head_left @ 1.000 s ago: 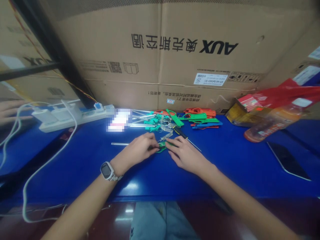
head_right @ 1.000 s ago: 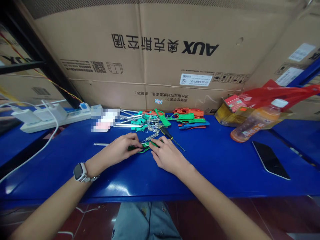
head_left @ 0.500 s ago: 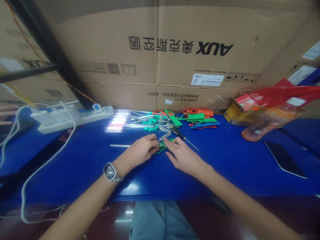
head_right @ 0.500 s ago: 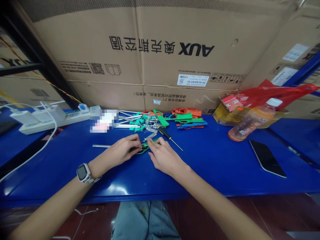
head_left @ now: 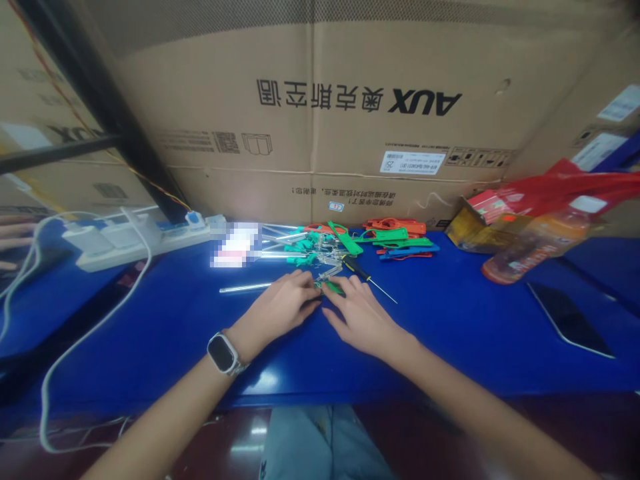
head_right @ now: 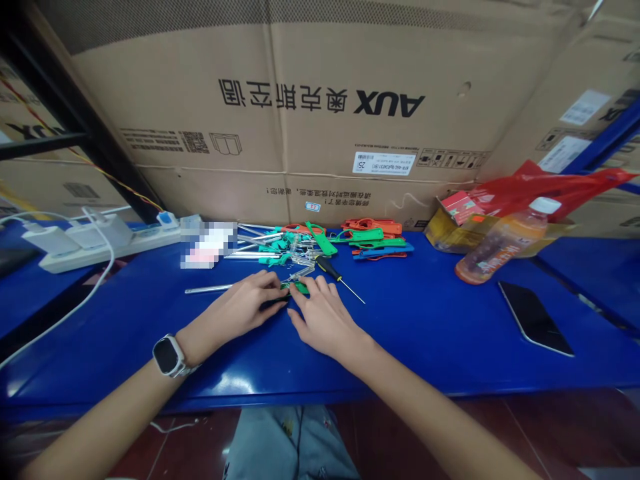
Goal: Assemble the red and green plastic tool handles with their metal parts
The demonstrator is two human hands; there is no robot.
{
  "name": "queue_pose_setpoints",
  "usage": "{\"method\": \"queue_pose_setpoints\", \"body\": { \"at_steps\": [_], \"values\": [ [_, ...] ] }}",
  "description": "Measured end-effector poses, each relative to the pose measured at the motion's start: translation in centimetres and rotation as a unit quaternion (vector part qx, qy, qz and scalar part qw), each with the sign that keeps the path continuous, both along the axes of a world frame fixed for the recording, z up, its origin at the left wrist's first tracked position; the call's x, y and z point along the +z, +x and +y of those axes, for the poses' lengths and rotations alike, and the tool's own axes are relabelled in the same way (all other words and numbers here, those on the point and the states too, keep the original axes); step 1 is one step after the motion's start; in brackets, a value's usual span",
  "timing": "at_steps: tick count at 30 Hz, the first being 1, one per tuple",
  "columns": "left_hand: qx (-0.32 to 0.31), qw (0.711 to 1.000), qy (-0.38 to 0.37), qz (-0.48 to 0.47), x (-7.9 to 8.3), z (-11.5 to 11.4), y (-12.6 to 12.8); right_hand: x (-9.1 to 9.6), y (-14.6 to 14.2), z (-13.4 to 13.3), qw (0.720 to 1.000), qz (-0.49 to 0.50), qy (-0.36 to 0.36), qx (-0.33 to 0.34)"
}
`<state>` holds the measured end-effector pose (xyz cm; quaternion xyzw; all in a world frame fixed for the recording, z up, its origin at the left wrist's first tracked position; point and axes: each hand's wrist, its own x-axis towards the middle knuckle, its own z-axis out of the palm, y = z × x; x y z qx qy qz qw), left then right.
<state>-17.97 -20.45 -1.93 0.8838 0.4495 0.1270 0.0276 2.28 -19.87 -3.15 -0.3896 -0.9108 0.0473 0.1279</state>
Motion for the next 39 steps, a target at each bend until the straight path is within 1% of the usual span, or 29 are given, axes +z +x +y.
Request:
{"method": "queue_pose_setpoints", "body": {
  "at_steps": [3, 5, 7, 9, 11, 13, 15, 18, 22, 26, 31, 34, 37, 39],
  "values": [
    [-0.001, 0.999, 0.012, 0.031, 0.0, -0.2, 0.3, 0.5, 0.5, 0.8, 0.999, 0.024, -0.020, 0.016],
    [0.003, 0.999, 0.023, 0.047, 0.0, -0.2, 0.4, 1.0, 0.6, 2.2, 0.999, 0.035, -0.010, 0.017],
    [0.006, 0.998, 0.029, 0.056, 0.0, -0.2, 0.5, 1.6, 0.5, 4.1, 0.999, 0.042, 0.018, 0.004],
    [0.010, 0.998, 0.027, 0.059, -0.1, -0.1, 0.6, 2.2, 0.1, 6.3, 0.999, 0.011, 0.007, 0.038],
    [0.017, 0.997, 0.027, 0.065, -0.1, -0.1, 0.7, 2.8, -0.4, 8.2, 0.995, -0.049, -0.034, 0.083],
    [0.023, 0.997, 0.029, 0.073, -0.2, -0.1, 0.8, 3.3, -0.9, 9.5, 0.989, -0.093, -0.051, 0.104],
    [0.027, 0.996, 0.033, 0.082, -0.3, -0.1, 0.9, 3.7, -1.1, 10.0, 0.986, -0.114, -0.048, 0.115],
    [0.035, 0.995, 0.037, 0.085, -0.4, -0.2, 0.9, 3.9, -0.8, 9.6, 0.987, -0.099, -0.025, 0.127],
    [0.036, 0.996, 0.037, 0.076, -0.3, -0.2, 0.9, 3.5, 0.4, 8.0, 0.990, -0.057, -0.019, 0.127],
    [0.042, 0.996, 0.029, 0.070, -0.3, -0.1, 1.0, 2.7, 1.3, 6.8, 0.991, -0.044, -0.027, 0.121],
    [0.044, 0.997, 0.024, 0.056, -0.4, -0.1, 0.9, 1.4, 1.8, 6.2, 0.996, -0.009, -0.019, 0.087],
    [0.041, 0.997, 0.028, 0.054, -0.4, -0.1, 0.7, 0.7, 2.0, 5.5, 0.996, 0.024, -0.007, 0.091],
    [0.036, 0.998, 0.031, 0.046, -0.4, -0.1, 0.6, 0.3, 2.3, 4.6, 0.995, 0.050, 0.000, 0.089],
    [0.032, 0.998, 0.044, 0.040, -0.4, 0.0, 0.6, 0.2, 2.5, 4.0, 0.996, 0.046, 0.003, 0.075]
  ]
}}
